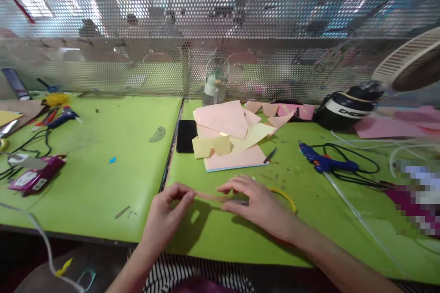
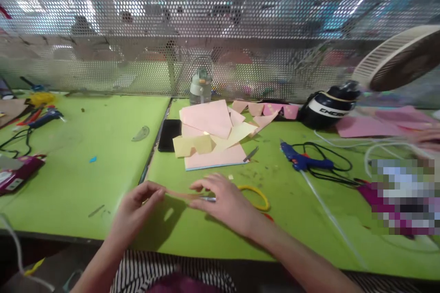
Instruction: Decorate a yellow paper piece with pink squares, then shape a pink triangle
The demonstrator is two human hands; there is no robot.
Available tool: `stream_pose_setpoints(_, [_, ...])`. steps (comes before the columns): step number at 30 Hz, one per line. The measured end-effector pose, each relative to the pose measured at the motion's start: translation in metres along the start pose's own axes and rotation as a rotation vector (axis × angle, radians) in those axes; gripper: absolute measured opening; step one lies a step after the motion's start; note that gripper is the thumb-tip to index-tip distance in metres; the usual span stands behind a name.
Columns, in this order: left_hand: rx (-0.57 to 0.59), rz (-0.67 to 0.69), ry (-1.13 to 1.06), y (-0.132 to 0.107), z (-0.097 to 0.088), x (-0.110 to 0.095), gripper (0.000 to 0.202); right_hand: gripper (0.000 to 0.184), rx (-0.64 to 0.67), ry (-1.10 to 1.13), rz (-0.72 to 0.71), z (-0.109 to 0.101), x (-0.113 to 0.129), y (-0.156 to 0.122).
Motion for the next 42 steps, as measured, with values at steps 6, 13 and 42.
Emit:
stream_pose_setpoints(6, [-0.010, -0.058, -0.118, 0.000, -0.003, 0.002, 0.025, 0.018, 0.026, 0.083, 0.123, 0.006, -0.006, -0.007])
stream_pose_setpoints(13, [-0.081, -0.122, -0.355, -0.001, -0.008, 0.009, 0.027, 0.032, 0.078, 0.442, 0.328, 0.025, -0.024, -0.019])
stream_pose_setpoints(42, [0.146, -0.290, -0.636, -0.004, 0.051, 0.009, 0.035, 0.019, -0.393, -0.313, -0.842, -0.005, 0.081, -0.067])
Point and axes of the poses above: each hand's wrist, its own y-axis towards the middle knuckle, its own z-axis out of the palm, x = y × z, the point moved 10 cm from there along y, towards the middle knuckle, and after that the axes turned 4 degrees about -x, right-handed, at the moved point
